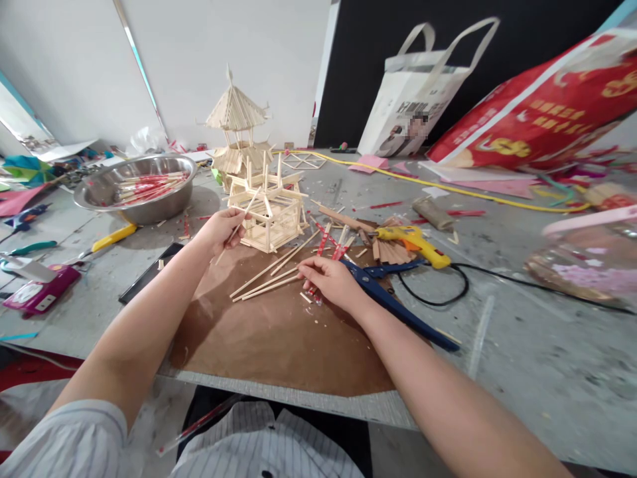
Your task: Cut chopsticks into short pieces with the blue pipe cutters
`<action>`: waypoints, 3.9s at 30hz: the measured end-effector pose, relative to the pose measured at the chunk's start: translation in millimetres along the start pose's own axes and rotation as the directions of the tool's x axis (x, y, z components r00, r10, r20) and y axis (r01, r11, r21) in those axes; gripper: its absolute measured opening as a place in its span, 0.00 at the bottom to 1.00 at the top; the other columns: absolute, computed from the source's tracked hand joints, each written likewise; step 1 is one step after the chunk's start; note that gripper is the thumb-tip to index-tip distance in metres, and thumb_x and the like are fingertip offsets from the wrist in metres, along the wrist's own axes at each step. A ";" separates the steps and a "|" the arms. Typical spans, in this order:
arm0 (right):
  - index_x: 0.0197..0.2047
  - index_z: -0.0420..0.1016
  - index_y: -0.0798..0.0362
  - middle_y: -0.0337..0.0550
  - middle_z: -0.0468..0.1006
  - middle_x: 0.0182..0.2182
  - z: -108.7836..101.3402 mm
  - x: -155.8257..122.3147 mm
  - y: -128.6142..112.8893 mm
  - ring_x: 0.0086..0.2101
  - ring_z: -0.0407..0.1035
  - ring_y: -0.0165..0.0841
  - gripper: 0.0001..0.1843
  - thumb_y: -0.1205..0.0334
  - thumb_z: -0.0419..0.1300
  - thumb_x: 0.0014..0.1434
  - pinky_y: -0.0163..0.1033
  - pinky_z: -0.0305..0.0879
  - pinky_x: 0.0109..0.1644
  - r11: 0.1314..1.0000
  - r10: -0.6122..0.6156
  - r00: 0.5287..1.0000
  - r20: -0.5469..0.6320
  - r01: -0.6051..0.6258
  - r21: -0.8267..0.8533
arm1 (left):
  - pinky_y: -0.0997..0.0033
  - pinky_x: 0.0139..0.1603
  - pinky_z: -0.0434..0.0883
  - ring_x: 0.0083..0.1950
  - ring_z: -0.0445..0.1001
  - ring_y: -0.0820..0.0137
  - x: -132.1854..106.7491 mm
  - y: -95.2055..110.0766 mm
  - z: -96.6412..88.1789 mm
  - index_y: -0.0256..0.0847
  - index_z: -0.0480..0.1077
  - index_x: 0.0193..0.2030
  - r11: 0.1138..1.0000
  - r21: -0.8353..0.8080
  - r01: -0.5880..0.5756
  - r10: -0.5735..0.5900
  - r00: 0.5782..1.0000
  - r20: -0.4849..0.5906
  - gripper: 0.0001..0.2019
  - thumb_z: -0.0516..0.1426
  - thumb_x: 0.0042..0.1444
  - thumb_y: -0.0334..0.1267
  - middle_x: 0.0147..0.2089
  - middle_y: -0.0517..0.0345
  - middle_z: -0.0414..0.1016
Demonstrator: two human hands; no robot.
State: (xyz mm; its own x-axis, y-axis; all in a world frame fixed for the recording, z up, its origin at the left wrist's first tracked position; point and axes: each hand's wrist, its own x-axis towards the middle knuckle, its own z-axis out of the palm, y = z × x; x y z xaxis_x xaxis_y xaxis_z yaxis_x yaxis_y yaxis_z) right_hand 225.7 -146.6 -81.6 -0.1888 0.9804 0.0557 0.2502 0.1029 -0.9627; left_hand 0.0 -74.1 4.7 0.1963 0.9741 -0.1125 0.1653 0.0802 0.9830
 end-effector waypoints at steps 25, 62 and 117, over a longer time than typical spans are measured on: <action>0.36 0.70 0.54 0.42 0.75 0.29 -0.8 -1.7 -3.3 0.24 0.67 0.27 0.20 0.45 0.57 0.49 0.34 0.63 0.28 0.999 0.001 1.000 0.018 -0.001 -0.033 | 0.83 0.09 0.48 0.09 0.56 0.81 5.3 -4.9 -27.7 0.38 0.64 0.48 0.991 -0.121 0.064 -0.036 0.975 0.220 0.13 0.50 0.56 0.34 0.15 0.66 0.61; 0.36 0.69 0.55 0.42 0.74 0.30 -0.9 -2.2 -6.0 0.24 0.67 0.26 0.17 0.49 0.56 0.51 0.33 0.62 0.27 0.998 -0.006 0.999 0.035 0.008 -0.066 | 0.83 0.09 0.51 0.10 0.58 0.79 3.7 -1.8 -33.8 0.38 0.64 0.48 0.992 -0.112 0.059 -0.030 0.971 0.239 0.14 0.50 0.54 0.32 0.15 0.66 0.61; 0.37 0.70 0.54 0.43 0.75 0.30 -1.0 -2.5 -4.4 0.24 0.67 0.27 0.18 0.48 0.55 0.52 0.33 0.63 0.26 0.997 -0.005 0.999 0.040 0.008 -0.083 | 0.79 0.09 0.42 0.08 0.54 0.80 8.1 -4.1 -29.4 0.34 0.66 0.27 0.989 -0.080 0.121 -0.108 0.983 0.150 0.08 0.51 0.52 0.35 0.13 0.64 0.60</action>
State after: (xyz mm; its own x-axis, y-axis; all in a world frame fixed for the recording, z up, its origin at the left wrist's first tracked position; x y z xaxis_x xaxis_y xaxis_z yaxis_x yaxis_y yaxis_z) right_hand 226.0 -149.3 -77.3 -0.2282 0.9723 0.0499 0.3261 0.1246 -0.9371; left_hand -27.6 -60.3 4.0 0.3198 0.9169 -0.2386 0.1100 0.2142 0.9706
